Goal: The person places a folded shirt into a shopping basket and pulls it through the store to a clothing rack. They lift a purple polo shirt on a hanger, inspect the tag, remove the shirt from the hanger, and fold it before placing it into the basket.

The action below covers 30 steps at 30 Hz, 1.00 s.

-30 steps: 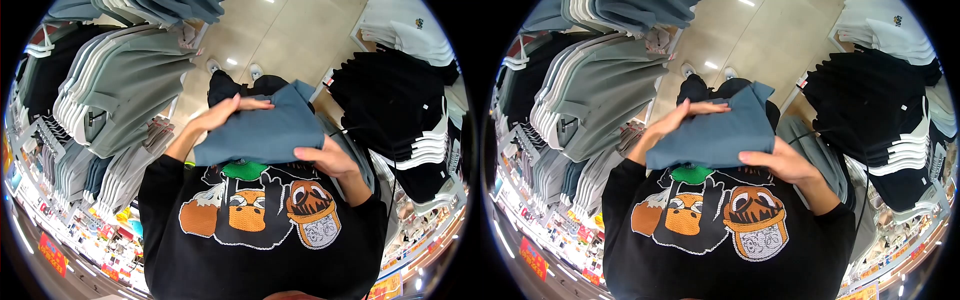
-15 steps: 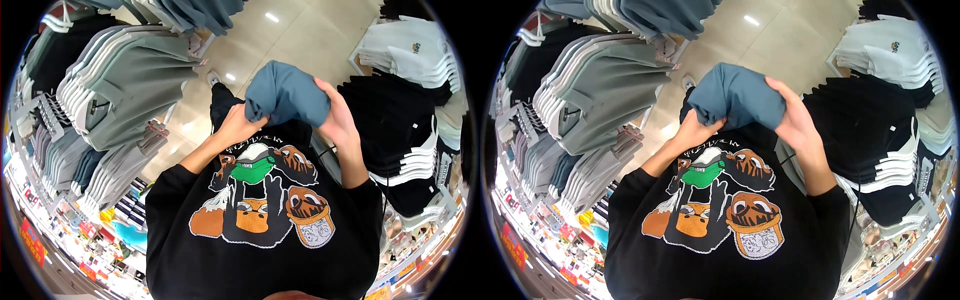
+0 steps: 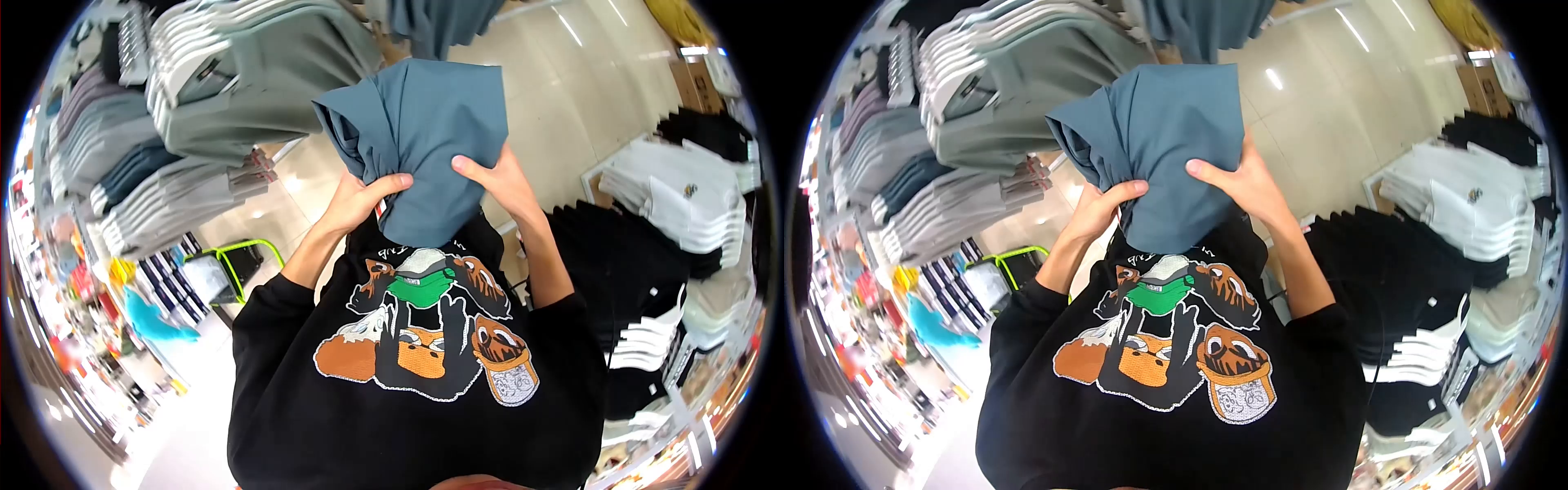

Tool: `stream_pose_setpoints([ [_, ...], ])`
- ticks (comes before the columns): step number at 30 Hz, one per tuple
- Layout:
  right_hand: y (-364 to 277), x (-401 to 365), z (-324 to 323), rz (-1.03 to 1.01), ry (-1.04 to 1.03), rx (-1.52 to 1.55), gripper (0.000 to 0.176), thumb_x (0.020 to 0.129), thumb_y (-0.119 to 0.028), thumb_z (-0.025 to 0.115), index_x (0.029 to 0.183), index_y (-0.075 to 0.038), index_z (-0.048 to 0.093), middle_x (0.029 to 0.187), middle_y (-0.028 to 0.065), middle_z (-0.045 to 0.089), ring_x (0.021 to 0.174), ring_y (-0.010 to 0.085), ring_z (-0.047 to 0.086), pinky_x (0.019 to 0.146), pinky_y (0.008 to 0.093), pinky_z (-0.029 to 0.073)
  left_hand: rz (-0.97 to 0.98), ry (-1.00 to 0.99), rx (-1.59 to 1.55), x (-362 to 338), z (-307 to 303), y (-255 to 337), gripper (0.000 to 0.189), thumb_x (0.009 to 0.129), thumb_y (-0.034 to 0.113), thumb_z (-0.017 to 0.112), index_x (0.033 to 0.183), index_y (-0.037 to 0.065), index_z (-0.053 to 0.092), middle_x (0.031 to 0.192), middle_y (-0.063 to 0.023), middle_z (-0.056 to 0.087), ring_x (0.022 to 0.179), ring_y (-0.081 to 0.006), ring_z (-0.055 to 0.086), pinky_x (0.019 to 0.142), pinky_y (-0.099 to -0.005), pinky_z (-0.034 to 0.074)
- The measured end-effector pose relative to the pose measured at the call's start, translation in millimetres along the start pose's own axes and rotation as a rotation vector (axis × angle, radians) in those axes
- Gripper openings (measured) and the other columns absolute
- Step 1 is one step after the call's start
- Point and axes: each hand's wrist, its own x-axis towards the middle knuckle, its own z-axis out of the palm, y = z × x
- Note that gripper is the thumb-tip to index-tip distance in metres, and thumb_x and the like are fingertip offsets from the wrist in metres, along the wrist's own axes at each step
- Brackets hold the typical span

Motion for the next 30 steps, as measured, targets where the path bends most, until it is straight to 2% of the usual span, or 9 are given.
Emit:
stream_pose_setpoints([
  [1,3,5,5,-0.010,-0.036,-0.017,0.102,0.080,-0.036,0.086,0.153,0.005,0.028,0.152,0.0225,0.041,0.142,0.0312,0.041,0.118,0.0401,0.032,0.051,0.021,-0.125,-9,-6,-8,0.068,0.083,0.011,0.078,0.140,-0.007,0.046,0.133,-0.0117,0.060,0.123,-0.0204,0.055,0.106,-0.0344,0.043],
  [3,26,18,17,0.365,-0.219,0.484,0.096,0.083,-0.036,0.083,0.152,0.004,0.031,0.148,0.0212,0.046,0.136,0.0292,0.047,0.113,0.0399,0.039,0.009,0.072,-0.176,-26,-22,-19,0.072,0.083,0.011,0.078,0.143,-0.007,0.043,0.137,-0.0121,0.057,0.126,-0.0210,0.053,0.108,-0.0343,0.041],
  [6,56,23,46,0.488,-0.345,0.448,0.085,0.086,-0.032,0.080,0.149,0.005,0.036,0.145,0.0197,0.050,0.132,0.0269,0.052,0.108,0.0395,0.045,-0.007,0.151,-0.131,-61,-41,-22,0.066,0.084,0.013,0.077,0.139,-0.007,0.048,0.134,-0.0133,0.060,0.123,-0.0211,0.056,0.106,-0.0335,0.043],
  [11,35,10,115,0.459,-0.583,0.029,0.070,0.087,-0.027,0.080,0.140,0.006,0.048,0.133,0.0168,0.060,0.119,0.0244,0.060,0.101,0.0367,0.050,0.025,0.373,0.016,-137,-69,-55,0.051,0.086,0.014,0.069,0.129,-0.010,0.056,0.126,-0.0157,0.065,0.117,-0.0198,0.060,0.101,-0.0326,0.046],
  [14,42,-6,173,0.384,-0.662,-0.173,0.050,0.088,-0.020,0.077,0.128,0.007,0.059,0.118,0.0143,0.070,0.104,0.0193,0.067,0.093,0.0320,0.053,-0.044,0.532,0.074,-179,-96,-117,0.047,0.083,0.021,0.070,0.113,-0.013,0.061,0.103,-0.0192,0.072,0.097,-0.0214,0.067,0.087,-0.0356,0.052],
  [19,78,-25,245,0.316,-0.743,-0.271,0.049,0.089,-0.018,0.075,0.129,0.006,0.058,0.119,0.0140,0.069,0.103,0.0184,0.067,0.092,0.0317,0.053,-0.025,0.884,-0.021,-239,-105,-161,0.049,0.080,0.025,0.073,0.109,-0.013,0.062,0.101,-0.0210,0.070,0.096,-0.0229,0.068,0.088,-0.0351,0.052],
  [25,76,-50,312,0.259,-0.810,-0.333,0.052,0.087,-0.019,0.077,0.130,0.005,0.057,0.120,0.0138,0.068,0.106,0.0209,0.066,0.093,0.0333,0.053,0.267,0.990,-0.225,-304,-122,-184,0.059,0.084,0.015,0.074,0.133,-0.008,0.050,0.114,-0.0137,0.068,0.105,-0.0191,0.065,0.092,-0.0329,0.051],
  [27,73,-52,325,0.485,-0.881,-0.276,0.061,0.087,-0.021,0.077,0.136,0.004,0.051,0.127,0.0159,0.064,0.113,0.0234,0.064,0.099,0.0348,0.051,0.385,0.896,-0.456,-332,-123,-185,0.066,0.087,0.010,0.074,0.142,-0.004,0.043,0.123,-0.0086,0.064,0.107,-0.0134,0.061,0.091,-0.0300,0.051],
  [30,86,-39,349,0.604,-0.901,-0.091,0.069,0.087,-0.033,0.079,0.141,-0.002,0.048,0.133,0.0143,0.059,0.122,0.0264,0.058,0.106,0.0410,0.046,0.236,0.812,-0.443,-370,-137,-190,0.070,0.087,0.013,0.076,0.146,-0.001,0.040,0.128,-0.0065,0.060,0.101,-0.0083,0.058,0.079,-0.0255,0.052],
])
